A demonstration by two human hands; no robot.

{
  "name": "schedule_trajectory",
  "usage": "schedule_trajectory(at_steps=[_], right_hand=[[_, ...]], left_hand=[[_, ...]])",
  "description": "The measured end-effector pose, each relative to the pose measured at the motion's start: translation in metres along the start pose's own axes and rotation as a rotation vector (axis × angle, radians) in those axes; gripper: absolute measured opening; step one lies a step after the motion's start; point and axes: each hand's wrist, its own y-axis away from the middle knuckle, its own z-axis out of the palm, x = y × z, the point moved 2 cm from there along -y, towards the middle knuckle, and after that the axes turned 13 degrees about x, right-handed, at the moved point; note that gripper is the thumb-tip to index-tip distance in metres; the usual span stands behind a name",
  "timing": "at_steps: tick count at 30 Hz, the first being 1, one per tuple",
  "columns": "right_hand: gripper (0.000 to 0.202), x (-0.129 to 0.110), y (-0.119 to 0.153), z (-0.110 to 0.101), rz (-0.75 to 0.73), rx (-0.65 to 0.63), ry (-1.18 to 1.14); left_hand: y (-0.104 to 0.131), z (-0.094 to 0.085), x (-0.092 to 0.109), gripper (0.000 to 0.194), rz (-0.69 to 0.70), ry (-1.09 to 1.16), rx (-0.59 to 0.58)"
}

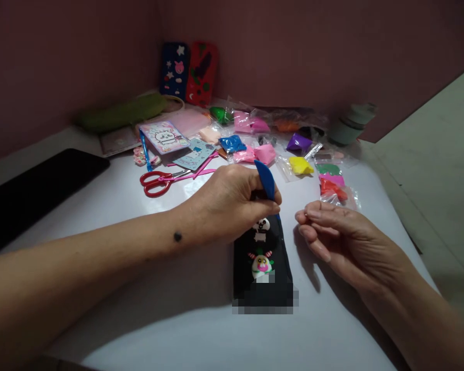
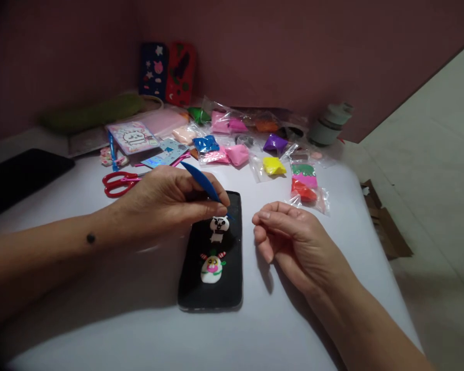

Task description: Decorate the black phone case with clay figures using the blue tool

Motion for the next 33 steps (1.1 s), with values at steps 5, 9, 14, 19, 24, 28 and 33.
schedule_trajectory(at_steps=[5,9,14,19,24,28,33], right_hand=[[0.014,0.006,-0.003,-0.002,-0.018,-0.044,0.045],[0.014,0.008,-0.004,-0.003,-0.054,-0.052,0.044],[0.016,0.006,-0.004,-0.003,-0.081,-0.024,-0.038],[0.015,0.006,-0.003,-0.001,-0.078,-0.038,-0.093],[0.015,0.007,-0.002,0.002,-0.030,-0.042,-0.124],[0.016,0.008,-0.002,0.004,0.023,-0.027,-0.137],[0.015,0.009,-0.003,0.002,0.086,-0.006,-0.167]], left_hand=[[-0.002,-0.008,0.008,0.012,-0.067,0.110,0.058],[-0.006,-0.018,0.018,0.011,-0.115,0.140,0.116],[-0.008,-0.029,0.024,0.012,-0.141,0.145,0.105],[-0.002,-0.036,0.000,0.007,-0.233,0.175,0.119],[-0.001,-0.043,-0.026,0.003,-0.329,0.280,0.139],[-0.003,-0.044,-0.029,0.004,-0.363,0.246,0.131],[-0.003,-0.041,-0.029,0.007,-0.375,0.208,0.097]])
